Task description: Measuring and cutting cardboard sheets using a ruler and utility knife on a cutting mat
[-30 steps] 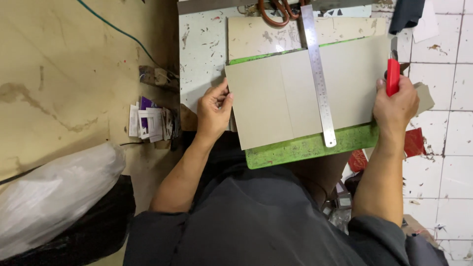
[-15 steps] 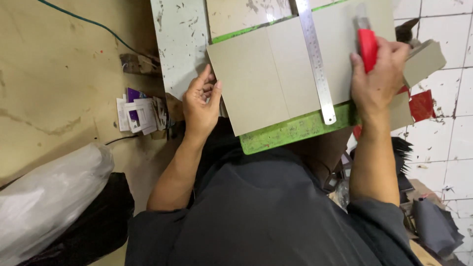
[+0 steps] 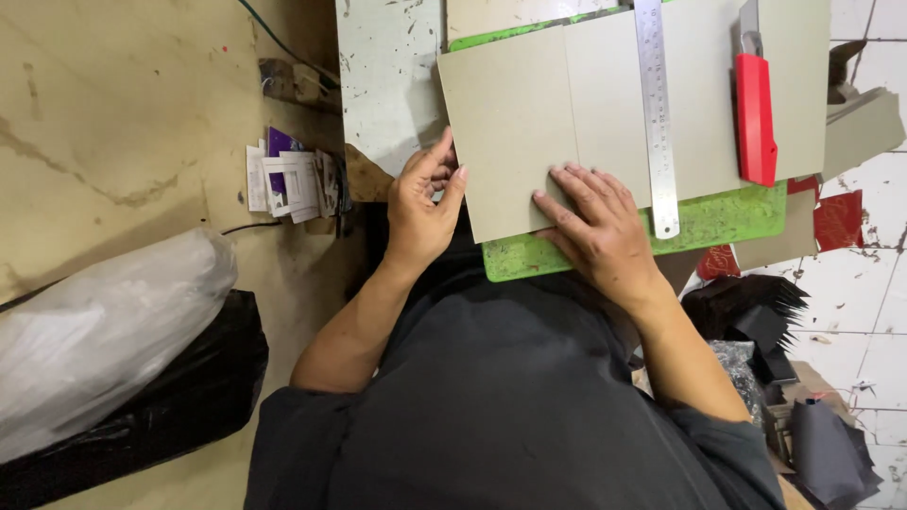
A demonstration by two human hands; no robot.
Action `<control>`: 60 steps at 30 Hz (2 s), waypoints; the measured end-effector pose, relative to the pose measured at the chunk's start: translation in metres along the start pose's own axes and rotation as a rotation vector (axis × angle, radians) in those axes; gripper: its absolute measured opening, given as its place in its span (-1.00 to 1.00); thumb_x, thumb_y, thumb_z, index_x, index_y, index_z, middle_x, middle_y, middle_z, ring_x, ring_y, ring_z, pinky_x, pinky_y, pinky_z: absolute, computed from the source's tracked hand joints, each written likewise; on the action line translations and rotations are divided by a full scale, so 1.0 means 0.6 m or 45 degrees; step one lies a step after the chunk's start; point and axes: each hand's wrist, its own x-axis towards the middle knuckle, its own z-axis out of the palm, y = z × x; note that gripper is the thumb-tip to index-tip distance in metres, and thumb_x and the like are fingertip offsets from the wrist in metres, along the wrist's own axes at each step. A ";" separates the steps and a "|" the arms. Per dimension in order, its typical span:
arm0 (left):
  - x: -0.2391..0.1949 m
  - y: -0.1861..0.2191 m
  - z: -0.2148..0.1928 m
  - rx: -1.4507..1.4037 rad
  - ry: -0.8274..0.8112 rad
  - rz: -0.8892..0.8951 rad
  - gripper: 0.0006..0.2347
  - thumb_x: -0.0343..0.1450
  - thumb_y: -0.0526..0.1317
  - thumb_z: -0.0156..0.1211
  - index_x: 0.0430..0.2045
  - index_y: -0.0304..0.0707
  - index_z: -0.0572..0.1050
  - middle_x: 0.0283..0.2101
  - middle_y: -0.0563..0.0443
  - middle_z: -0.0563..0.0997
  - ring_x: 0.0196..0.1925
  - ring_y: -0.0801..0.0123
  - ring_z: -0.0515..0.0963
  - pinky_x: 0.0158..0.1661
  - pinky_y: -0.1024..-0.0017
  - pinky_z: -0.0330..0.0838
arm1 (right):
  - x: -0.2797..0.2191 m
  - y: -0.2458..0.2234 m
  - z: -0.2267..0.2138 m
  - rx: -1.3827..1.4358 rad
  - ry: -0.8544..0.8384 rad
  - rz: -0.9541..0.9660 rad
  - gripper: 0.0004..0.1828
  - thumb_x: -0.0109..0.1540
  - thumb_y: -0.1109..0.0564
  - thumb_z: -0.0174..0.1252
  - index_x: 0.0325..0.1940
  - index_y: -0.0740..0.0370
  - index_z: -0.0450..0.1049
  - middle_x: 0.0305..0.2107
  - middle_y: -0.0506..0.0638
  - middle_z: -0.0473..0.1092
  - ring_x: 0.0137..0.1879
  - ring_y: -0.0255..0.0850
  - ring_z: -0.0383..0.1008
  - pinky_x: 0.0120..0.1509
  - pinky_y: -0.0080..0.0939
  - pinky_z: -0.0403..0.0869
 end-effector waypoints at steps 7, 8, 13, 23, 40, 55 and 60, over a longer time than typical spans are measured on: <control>0.018 0.021 -0.004 0.060 -0.019 0.059 -0.59 0.45 -0.39 0.30 0.23 -0.33 0.44 -0.09 -0.21 0.55 -0.21 0.17 0.70 -0.23 0.37 0.67 | 0.001 0.000 0.006 -0.133 0.062 -0.055 -0.57 0.22 -0.01 0.38 0.18 -0.01 0.62 0.12 0.19 0.52 0.22 0.12 0.54 0.33 0.16 0.45; 0.031 0.034 -0.006 0.308 0.015 0.210 -0.54 0.42 -0.40 0.32 0.26 -0.34 0.42 0.01 -0.24 0.48 -0.07 0.04 0.64 -0.13 0.30 0.65 | 0.003 -0.002 0.003 -0.144 0.063 -0.076 -0.61 0.26 0.01 0.32 0.17 0.02 0.61 0.12 0.19 0.51 0.23 0.11 0.54 0.34 0.14 0.45; 0.143 0.042 0.036 0.800 -0.037 0.677 -0.63 0.45 -0.35 0.27 0.18 -0.37 0.45 0.14 -0.21 0.43 0.18 -0.02 0.52 0.17 0.14 0.46 | 0.011 -0.016 -0.010 -0.158 0.065 -0.075 -0.67 0.28 0.08 0.23 0.14 0.08 0.60 0.11 0.22 0.51 0.23 0.13 0.54 0.34 0.15 0.45; 0.223 0.005 0.120 0.942 -0.206 0.950 -0.76 0.46 -0.12 0.25 -0.13 -0.28 0.61 -0.12 -0.08 0.54 -0.02 0.10 0.55 -0.03 0.28 0.50 | -0.007 -0.014 0.007 -0.115 0.082 -0.031 -0.65 0.36 0.08 0.06 0.20 0.13 0.54 0.17 0.22 0.46 0.33 0.12 0.45 0.43 0.13 0.36; 0.201 0.025 0.137 1.307 -0.059 1.224 -0.77 0.45 -0.20 0.24 -0.14 -0.42 0.52 -0.07 -0.24 0.49 -0.07 0.02 0.52 -0.20 0.22 0.44 | -0.013 0.012 -0.054 0.142 0.252 0.030 -0.61 0.25 0.07 0.33 0.12 0.28 0.56 0.01 0.33 0.50 0.06 0.29 0.56 0.11 0.23 0.54; 0.184 0.025 0.132 1.348 -0.201 1.139 -0.69 0.54 -0.22 0.10 0.04 -0.57 0.48 0.13 -0.42 0.47 0.20 -0.14 0.48 0.25 0.03 0.31 | -0.108 -0.020 -0.089 0.353 0.093 0.940 -0.23 0.09 0.15 0.45 0.39 0.21 0.44 -0.20 0.26 0.50 -0.07 0.21 0.55 -0.08 0.07 0.51; 0.184 0.019 0.134 1.324 -0.194 1.170 -0.74 0.51 -0.28 0.09 -0.05 -0.60 0.50 0.13 -0.41 0.47 0.16 -0.12 0.51 0.27 0.01 0.32 | -0.094 -0.047 -0.053 0.402 0.403 0.760 -0.35 0.04 0.27 0.47 0.24 0.31 0.56 -0.11 0.27 0.58 -0.10 0.13 0.63 -0.17 -0.05 0.57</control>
